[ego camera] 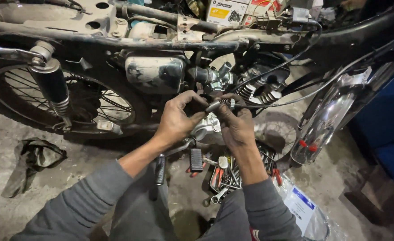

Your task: Routing and connecting electrical wires and mechanical cables through the frame and engine of a motorcycle during repair.

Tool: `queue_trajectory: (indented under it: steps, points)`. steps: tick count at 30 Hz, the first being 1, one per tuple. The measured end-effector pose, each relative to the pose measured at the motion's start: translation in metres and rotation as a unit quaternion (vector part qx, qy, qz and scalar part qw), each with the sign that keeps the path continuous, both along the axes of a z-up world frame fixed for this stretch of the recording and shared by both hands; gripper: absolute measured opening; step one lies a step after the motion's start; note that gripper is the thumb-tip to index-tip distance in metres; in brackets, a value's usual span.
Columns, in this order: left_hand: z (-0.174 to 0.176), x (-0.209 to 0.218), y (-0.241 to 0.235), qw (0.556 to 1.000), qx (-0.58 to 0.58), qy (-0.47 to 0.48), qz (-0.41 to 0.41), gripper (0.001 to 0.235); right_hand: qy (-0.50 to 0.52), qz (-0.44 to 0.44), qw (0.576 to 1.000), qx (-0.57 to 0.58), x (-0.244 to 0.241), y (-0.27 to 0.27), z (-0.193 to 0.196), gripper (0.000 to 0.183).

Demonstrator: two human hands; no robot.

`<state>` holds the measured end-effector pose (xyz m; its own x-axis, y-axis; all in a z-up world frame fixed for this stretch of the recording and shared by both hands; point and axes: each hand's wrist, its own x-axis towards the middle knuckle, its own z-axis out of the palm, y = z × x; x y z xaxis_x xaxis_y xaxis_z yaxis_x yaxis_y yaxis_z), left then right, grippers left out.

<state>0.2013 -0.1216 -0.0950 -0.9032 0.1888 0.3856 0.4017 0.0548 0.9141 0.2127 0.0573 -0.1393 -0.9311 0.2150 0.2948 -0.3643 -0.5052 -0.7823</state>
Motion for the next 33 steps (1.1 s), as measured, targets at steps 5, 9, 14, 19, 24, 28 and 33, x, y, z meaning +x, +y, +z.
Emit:
queue_trajectory:
  steps: [5, 9, 14, 19, 24, 28, 33]
  points:
    - [-0.018, -0.003, 0.000, 0.985, 0.085, -0.090, -0.123, 0.049, 0.009, 0.014, 0.999, -0.042, 0.000, 0.005, -0.006, 0.028]
    - [-0.019, 0.000, 0.006, 0.977, 0.122, -0.126, -0.123, 0.043, 0.010, 0.017, 0.999, -0.030, 0.009, 0.001, 0.000, 0.027]
    - [-0.001, 0.012, 0.014, 0.972, 0.121, -0.156, -0.131, 0.050, 0.018, -0.002, 1.000, 0.018, 0.019, -0.004, 0.011, 0.029]
    - [0.003, 0.018, 0.033, 0.925, 0.183, -0.310, -0.119, 0.036, 0.040, -0.009, 0.999, -0.010, 0.021, -0.003, 0.002, 0.032]
    - [-0.024, 0.013, 0.032, 1.000, 0.001, 0.021, 0.002, 0.028, 0.016, 0.032, 0.997, -0.062, 0.039, -0.012, 0.023, 0.043]
    - [-0.008, 0.024, 0.015, 0.987, -0.032, 0.142, 0.064, 0.033, -0.010, 0.031, 0.998, -0.062, 0.066, -0.029, 0.044, 0.040]
    - [-0.015, 0.031, 0.015, 0.974, -0.034, 0.208, 0.078, 0.026, 0.002, -0.026, 1.000, -0.015, 0.043, -0.013, 0.015, 0.043]
